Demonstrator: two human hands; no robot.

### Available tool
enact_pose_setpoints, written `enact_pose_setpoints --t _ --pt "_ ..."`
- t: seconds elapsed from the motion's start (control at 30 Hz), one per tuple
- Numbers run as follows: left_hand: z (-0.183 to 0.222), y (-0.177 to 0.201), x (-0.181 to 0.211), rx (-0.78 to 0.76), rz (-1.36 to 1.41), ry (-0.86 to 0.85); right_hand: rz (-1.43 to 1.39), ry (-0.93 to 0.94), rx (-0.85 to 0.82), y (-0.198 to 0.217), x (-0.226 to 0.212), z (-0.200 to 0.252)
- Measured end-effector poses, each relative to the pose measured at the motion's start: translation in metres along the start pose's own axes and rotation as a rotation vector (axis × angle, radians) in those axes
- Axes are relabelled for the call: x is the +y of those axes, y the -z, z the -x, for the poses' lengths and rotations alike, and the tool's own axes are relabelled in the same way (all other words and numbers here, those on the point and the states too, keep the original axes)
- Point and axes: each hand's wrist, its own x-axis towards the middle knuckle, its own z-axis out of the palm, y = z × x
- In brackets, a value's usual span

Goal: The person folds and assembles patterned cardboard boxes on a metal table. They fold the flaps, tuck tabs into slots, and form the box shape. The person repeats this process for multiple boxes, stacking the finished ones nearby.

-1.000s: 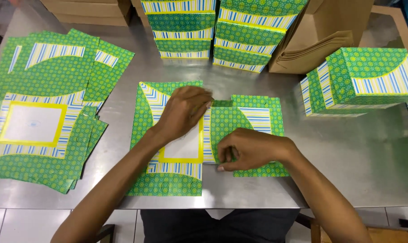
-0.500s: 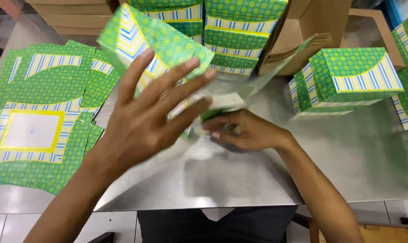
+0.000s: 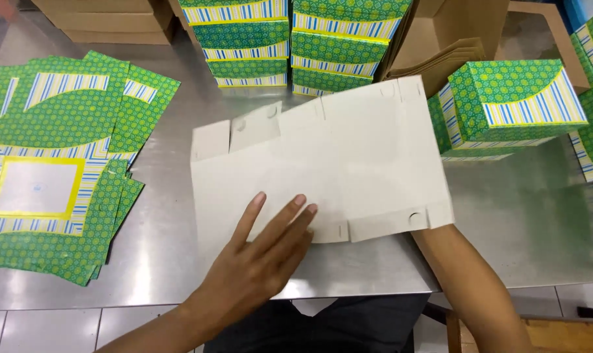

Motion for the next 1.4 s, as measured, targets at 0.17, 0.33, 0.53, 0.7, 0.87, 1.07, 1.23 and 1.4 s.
enact_pose_setpoints --t 0.17,0.33,0.53,0.7,0.87,1.07,1.23,1.4 --pt "0.015 -0.040 0.012 0.049 0.430 0.212 -0.284 -0.116 0.037 -0.003 -0.021 -0.004" --pt "0.017 -0.050 0.010 -0.120 0.675 0.358 -0.508 -0.213 0.060 0.009 -0.020 -0.019" --pt "0.009 -0.062 0.002 -0.267 0.647 0.383 -0.464 -0.155 -0.146 0.021 -0.002 -0.024" --pt "-0.004 -0.065 -0.002 -0.579 0.595 0.451 -0.402 -0.054 -0.249 0.031 0.020 -0.033" --pt "0.008 -0.066 0.005 -0.490 0.575 0.375 -0.406 -0.066 -0.117 0.042 0.016 -0.034" --pt "0.032 -0.072 0.019 -0.346 0.544 0.309 -0.282 0.017 0.148 0.056 -0.017 -0.017" --pt "0.026 -0.067 0.021 -0.176 0.566 0.357 0.313 0.109 0.294 0.034 -0.045 0.005" --pt "0.019 -0.067 0.016 -0.200 0.544 0.411 0.783 0.288 0.282 -0.006 -0.033 -0.007"
